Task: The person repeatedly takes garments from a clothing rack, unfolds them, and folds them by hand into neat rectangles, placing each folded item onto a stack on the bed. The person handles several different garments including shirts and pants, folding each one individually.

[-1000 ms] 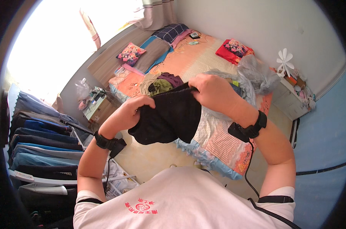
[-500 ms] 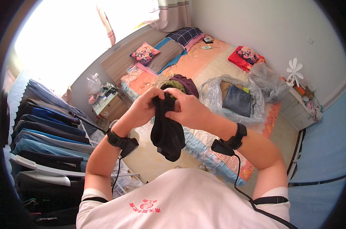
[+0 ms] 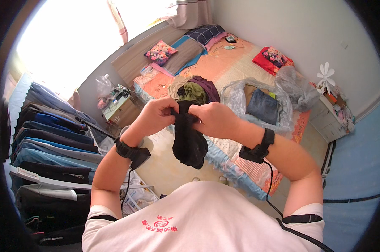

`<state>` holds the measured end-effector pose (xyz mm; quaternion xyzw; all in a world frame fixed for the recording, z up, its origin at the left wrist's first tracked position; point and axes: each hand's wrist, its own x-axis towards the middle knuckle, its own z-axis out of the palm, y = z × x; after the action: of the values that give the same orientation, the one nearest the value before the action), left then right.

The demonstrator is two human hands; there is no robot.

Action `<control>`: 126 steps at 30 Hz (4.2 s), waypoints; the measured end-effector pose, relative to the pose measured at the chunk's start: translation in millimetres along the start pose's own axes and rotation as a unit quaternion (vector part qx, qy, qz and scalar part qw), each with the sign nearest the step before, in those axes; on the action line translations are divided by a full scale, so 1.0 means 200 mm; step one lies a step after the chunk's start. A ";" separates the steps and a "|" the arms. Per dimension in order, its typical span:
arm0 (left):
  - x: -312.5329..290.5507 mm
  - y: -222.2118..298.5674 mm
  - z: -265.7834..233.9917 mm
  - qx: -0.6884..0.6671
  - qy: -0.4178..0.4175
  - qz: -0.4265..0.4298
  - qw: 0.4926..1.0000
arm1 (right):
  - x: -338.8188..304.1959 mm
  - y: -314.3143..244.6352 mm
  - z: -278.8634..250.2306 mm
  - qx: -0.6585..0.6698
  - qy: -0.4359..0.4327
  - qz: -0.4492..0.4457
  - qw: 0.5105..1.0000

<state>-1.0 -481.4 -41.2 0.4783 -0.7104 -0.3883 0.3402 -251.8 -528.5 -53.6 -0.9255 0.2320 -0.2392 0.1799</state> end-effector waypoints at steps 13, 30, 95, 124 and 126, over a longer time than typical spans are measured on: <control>0.12 0.11 -0.53 0.215 0.085 0.125 0.965 | -0.16 0.22 -0.52 -0.168 -0.019 0.050 0.984; 0.32 0.19 -0.67 0.389 0.058 0.163 0.905 | -0.04 0.08 -0.77 -0.272 0.004 0.156 0.950; -0.34 -1.77 1.54 0.098 -0.278 -0.256 0.921 | -1.86 1.28 1.26 0.143 -0.315 0.379 0.858; 0.22 -3.02 2.00 -0.356 -0.010 -0.643 0.678 | -1.69 2.11 2.18 0.459 0.018 0.750 0.476; 0.26 -2.94 1.90 -0.398 0.044 -0.653 0.643 | -1.62 2.10 2.08 0.511 0.056 0.738 0.436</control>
<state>-97.2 -585.4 -727.5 0.6531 0.0256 -0.7335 0.1865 -428.6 -617.4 -699.1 -0.1271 0.6725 -0.1423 0.7151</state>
